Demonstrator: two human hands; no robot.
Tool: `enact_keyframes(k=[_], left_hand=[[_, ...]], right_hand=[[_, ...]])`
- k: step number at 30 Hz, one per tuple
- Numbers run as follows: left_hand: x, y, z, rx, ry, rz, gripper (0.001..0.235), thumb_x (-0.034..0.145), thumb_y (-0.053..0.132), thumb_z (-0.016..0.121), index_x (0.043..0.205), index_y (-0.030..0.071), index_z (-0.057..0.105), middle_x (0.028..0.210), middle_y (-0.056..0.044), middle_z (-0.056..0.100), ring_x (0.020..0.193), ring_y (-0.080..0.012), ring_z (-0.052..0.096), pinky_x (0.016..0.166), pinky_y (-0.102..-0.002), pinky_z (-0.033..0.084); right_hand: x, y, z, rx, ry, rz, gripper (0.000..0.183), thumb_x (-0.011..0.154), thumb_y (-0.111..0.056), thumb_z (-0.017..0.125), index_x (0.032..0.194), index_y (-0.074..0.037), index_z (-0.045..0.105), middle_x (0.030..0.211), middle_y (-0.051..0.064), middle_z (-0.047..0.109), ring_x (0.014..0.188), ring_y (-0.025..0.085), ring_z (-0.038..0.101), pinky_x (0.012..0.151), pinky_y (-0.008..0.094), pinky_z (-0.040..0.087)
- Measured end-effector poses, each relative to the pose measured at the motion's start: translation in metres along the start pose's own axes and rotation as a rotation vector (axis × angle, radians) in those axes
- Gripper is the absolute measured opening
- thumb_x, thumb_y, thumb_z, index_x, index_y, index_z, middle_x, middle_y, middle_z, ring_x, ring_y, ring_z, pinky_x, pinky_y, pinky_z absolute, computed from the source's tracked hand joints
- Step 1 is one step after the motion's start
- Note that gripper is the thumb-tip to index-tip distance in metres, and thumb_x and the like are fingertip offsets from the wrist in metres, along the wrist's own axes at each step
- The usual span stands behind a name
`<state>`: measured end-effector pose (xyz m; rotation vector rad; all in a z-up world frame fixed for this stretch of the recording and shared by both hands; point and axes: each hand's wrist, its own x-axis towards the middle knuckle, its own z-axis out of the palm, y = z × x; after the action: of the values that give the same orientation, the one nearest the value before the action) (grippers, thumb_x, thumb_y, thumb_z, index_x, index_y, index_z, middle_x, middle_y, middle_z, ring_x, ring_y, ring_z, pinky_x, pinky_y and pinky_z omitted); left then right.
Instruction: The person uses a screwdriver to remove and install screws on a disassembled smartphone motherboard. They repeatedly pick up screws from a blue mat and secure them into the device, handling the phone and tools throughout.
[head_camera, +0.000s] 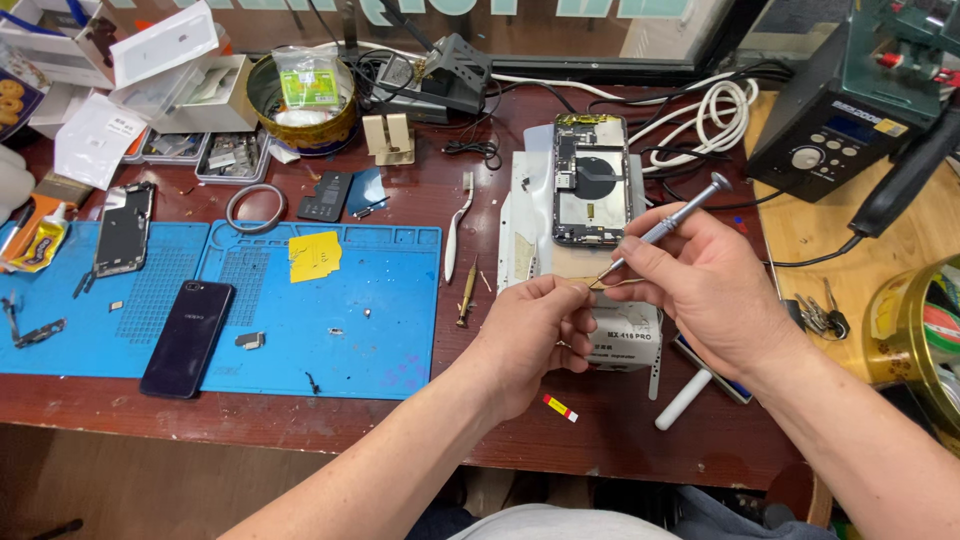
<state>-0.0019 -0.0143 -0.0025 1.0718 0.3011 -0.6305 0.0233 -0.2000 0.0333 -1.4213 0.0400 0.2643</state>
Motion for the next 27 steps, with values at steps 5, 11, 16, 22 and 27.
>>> enact_keyframes(k=[5, 11, 16, 22, 27], left_hand=[[-0.013, 0.001, -0.034, -0.040, 0.052, 0.035, 0.016, 0.095, 0.024, 0.066, 0.094, 0.008, 0.066, 0.077, -0.001, 0.064, 0.064, -0.0109, 0.060, 0.058, -0.029, 0.052], [-0.019, -0.011, -0.112, 0.063, 0.360, 0.006, 0.021, 0.093, 0.027, 0.070, 0.093, 0.006, 0.068, 0.079, -0.003, 0.066, 0.064, -0.0123, 0.059, 0.057, -0.030, 0.051], [-0.024, -0.023, -0.184, 0.194, 0.726, -0.079, 0.014, 0.092, 0.019, 0.068, 0.093, 0.005, 0.069, 0.083, -0.005, 0.068, 0.067, -0.0150, 0.061, 0.058, -0.032, 0.053], [-0.033, -0.037, -0.221, 0.178, 0.807, -0.116, 0.016, 0.095, 0.019, 0.067, 0.093, 0.003, 0.068, 0.084, -0.006, 0.068, 0.067, -0.0156, 0.061, 0.058, -0.032, 0.053], [-0.039, -0.033, -0.228, 0.163, 0.789, -0.139, 0.017, 0.095, 0.021, 0.066, 0.094, 0.004, 0.068, 0.085, -0.006, 0.068, 0.068, -0.0149, 0.062, 0.059, -0.032, 0.053]], right_hand=[[0.011, -0.002, 0.038, -0.117, -0.002, -0.079, 0.043, 0.095, -0.003, 0.063, 0.134, -0.001, 0.047, 0.101, 0.011, 0.070, 0.088, 0.019, 0.072, 0.074, 0.031, 0.063], [0.027, 0.004, 0.092, -0.160, -0.054, -0.121, 0.079, 0.090, 0.000, 0.067, 0.156, -0.005, 0.025, 0.101, 0.011, 0.069, 0.082, 0.017, 0.073, 0.070, 0.031, 0.066], [0.038, 0.016, 0.130, -0.214, -0.048, -0.064, 0.080, 0.087, 0.001, 0.068, 0.156, -0.002, 0.028, 0.095, 0.012, 0.070, 0.078, 0.020, 0.073, 0.068, 0.032, 0.067], [0.039, 0.029, 0.158, -0.252, -0.064, 0.009, 0.093, 0.083, 0.002, 0.069, 0.160, -0.009, 0.019, 0.090, 0.013, 0.071, 0.074, 0.019, 0.072, 0.064, 0.031, 0.065], [0.041, 0.034, 0.176, -0.362, -0.031, 0.070, 0.102, 0.086, 0.000, 0.068, 0.163, -0.014, 0.004, 0.086, 0.017, 0.071, 0.071, 0.021, 0.073, 0.061, 0.032, 0.064]])
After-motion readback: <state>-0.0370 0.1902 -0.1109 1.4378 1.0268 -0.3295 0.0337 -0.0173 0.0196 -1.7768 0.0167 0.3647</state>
